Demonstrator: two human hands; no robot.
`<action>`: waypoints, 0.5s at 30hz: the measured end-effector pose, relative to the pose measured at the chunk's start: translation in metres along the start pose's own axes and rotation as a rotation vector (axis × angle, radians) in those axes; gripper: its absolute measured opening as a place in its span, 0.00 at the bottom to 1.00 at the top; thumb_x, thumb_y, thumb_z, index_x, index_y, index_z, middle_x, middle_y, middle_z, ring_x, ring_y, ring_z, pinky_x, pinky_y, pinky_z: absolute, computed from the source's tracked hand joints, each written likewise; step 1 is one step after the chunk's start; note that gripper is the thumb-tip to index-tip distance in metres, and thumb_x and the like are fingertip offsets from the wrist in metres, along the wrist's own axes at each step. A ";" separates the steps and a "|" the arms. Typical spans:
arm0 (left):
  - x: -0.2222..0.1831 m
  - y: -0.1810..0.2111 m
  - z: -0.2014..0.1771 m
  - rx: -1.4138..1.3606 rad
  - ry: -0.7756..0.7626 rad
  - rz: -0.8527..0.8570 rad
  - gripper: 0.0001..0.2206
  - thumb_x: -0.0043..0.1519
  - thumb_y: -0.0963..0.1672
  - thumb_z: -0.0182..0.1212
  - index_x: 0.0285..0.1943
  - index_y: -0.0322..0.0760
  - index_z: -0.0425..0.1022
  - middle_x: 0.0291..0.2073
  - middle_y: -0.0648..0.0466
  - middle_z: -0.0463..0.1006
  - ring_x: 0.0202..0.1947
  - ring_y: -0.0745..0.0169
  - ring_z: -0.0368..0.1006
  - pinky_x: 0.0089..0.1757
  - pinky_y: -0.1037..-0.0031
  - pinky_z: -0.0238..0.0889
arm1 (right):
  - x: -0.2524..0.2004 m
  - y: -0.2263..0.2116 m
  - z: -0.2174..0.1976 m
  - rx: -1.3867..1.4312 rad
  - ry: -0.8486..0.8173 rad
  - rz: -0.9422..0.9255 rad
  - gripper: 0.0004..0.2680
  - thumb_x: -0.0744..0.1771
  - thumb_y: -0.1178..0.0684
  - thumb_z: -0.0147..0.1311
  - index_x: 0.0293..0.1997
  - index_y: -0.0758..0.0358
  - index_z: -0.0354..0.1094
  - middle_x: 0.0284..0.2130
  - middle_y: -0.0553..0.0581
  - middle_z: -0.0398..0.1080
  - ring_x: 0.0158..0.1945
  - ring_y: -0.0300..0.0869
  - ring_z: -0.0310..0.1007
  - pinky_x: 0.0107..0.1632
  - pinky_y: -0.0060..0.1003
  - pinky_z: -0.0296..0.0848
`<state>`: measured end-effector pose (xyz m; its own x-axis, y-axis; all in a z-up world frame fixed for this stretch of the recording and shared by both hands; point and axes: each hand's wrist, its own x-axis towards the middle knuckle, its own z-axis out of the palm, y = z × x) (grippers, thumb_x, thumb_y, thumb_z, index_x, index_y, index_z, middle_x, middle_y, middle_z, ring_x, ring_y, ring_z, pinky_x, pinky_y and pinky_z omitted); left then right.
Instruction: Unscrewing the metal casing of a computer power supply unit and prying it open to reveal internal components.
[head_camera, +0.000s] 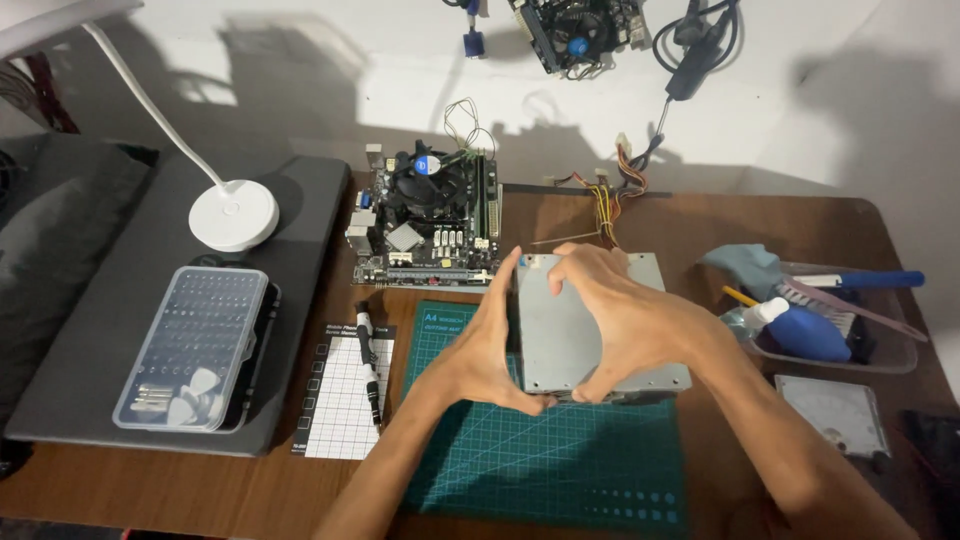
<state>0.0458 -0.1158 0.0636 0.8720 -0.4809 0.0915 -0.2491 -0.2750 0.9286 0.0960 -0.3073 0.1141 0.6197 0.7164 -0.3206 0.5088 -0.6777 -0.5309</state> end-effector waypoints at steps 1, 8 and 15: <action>0.001 0.000 -0.002 0.000 0.001 -0.001 0.60 0.33 0.47 0.69 0.65 0.36 0.18 0.66 0.42 0.26 0.67 0.43 0.31 0.58 0.54 0.38 | 0.000 0.000 -0.002 0.000 -0.001 -0.001 0.32 0.47 0.48 0.72 0.42 0.51 0.43 0.58 0.57 0.40 0.61 0.51 0.36 0.51 0.49 0.56; 0.000 0.011 -0.012 0.023 -0.035 -0.002 0.61 0.32 0.51 0.69 0.65 0.36 0.19 0.67 0.43 0.24 0.67 0.44 0.29 0.59 0.56 0.32 | 0.000 0.001 -0.006 0.028 -0.041 0.072 0.32 0.46 0.49 0.73 0.41 0.52 0.45 0.62 0.53 0.37 0.62 0.46 0.37 0.52 0.43 0.55; -0.008 -0.004 -0.006 -0.020 -0.024 0.066 0.58 0.36 0.50 0.67 0.65 0.37 0.18 0.67 0.42 0.22 0.68 0.44 0.25 0.60 0.56 0.29 | -0.005 -0.010 -0.008 0.073 -0.081 0.198 0.34 0.48 0.50 0.72 0.50 0.46 0.44 0.65 0.45 0.31 0.67 0.47 0.27 0.56 0.49 0.51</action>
<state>0.0424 -0.1061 0.0617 0.8436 -0.5171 0.1444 -0.2970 -0.2255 0.9279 0.0923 -0.3052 0.1275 0.6514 0.5837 -0.4848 0.3354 -0.7946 -0.5061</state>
